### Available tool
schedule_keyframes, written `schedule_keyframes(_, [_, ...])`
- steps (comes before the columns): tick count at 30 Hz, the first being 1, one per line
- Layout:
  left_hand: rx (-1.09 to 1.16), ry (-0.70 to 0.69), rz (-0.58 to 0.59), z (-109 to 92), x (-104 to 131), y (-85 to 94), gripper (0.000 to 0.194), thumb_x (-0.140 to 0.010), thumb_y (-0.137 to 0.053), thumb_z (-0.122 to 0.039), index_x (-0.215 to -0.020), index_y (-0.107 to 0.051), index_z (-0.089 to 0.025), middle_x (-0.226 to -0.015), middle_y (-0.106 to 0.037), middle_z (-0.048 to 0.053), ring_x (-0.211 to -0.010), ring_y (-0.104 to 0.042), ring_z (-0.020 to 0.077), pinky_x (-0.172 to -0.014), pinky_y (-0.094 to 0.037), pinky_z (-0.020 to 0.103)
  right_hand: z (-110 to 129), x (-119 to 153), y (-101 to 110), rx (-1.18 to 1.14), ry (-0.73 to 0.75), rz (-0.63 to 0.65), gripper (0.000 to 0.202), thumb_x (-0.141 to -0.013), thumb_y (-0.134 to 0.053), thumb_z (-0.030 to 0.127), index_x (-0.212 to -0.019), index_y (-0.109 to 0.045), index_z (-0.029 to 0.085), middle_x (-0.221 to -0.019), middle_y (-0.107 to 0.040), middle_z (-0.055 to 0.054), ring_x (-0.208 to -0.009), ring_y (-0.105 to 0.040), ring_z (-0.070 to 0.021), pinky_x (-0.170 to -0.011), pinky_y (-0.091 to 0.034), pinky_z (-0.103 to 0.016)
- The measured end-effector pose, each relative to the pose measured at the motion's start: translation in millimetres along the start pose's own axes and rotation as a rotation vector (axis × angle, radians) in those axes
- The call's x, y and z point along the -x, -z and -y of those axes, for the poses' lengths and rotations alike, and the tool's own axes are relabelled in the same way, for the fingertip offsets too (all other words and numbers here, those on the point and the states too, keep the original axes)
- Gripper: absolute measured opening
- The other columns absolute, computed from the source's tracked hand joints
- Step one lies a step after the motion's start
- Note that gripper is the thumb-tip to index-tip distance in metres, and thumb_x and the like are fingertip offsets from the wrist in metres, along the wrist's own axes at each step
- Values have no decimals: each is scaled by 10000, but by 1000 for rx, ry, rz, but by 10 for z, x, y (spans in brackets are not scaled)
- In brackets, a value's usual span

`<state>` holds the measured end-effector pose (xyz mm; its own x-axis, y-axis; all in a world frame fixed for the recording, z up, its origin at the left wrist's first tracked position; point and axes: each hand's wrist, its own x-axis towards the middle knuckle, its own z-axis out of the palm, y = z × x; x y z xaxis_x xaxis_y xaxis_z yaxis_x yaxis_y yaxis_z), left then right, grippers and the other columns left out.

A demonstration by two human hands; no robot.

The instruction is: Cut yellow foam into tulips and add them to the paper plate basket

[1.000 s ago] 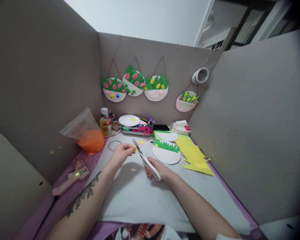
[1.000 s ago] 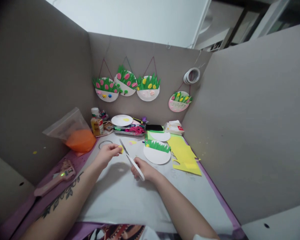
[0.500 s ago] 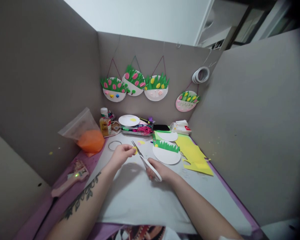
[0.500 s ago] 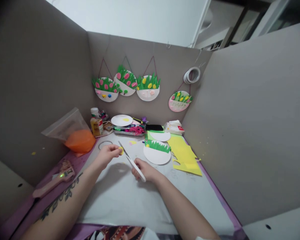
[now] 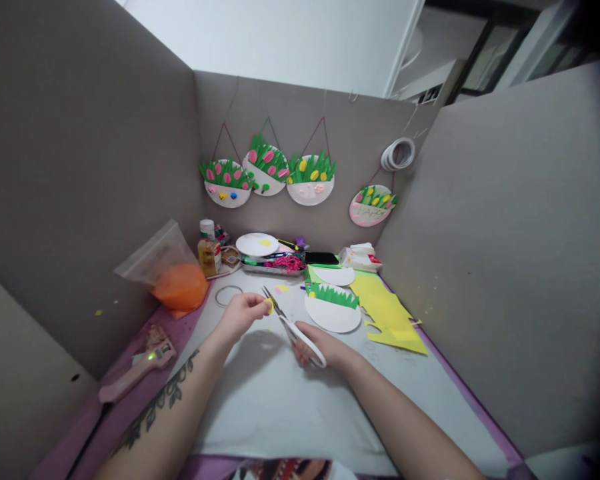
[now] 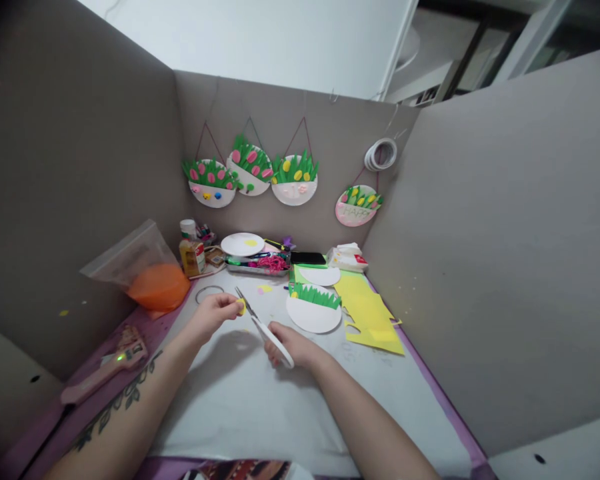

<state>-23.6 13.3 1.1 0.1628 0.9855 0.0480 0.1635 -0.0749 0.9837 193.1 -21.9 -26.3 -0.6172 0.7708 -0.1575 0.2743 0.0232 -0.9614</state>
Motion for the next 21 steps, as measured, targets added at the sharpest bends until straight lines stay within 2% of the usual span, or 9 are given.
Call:
schedule_keyframes(8, [-58,-4,37,-67,40,33,242,-649,-607,-373,-600,-626,-137,-553,-588,5,-534,-493,108,-541,-359,220,39,56,56,47,32,38,187,-737,-561,284,-823,-429,183,-649,-534,27,-531,-506,-85,-476,-387,-189])
schedule_keyframes(12, [-80,-8,88,-73,44,62,218,-652,-600,-348,-606,-630,-137,-560,-589,2,-540,-489,105,-536,-349,215,51,87,114,87,-6,59,123,-738,-513,236,-806,-424,185,-618,-524,44,-520,-488,-75,-471,-379,-173])
schedule_keyframes(17, [-136,1,160,-60,43,103,218,-641,-597,-351,-596,-615,-138,-575,-587,5,-528,-479,105,-517,-341,216,57,88,204,119,-62,108,178,-654,-509,149,-807,-428,189,-607,-513,64,-504,-467,-68,-450,-373,-158])
schedule_keyframes(21, [-177,30,206,-52,45,124,225,-622,-603,-363,-576,-623,-143,-523,-570,-4,-474,-456,100,-480,-322,218,64,100,258,157,-82,107,195,-624,-515,139,-795,-434,186,-603,-494,69,-500,-444,-67,-438,-370,-162])
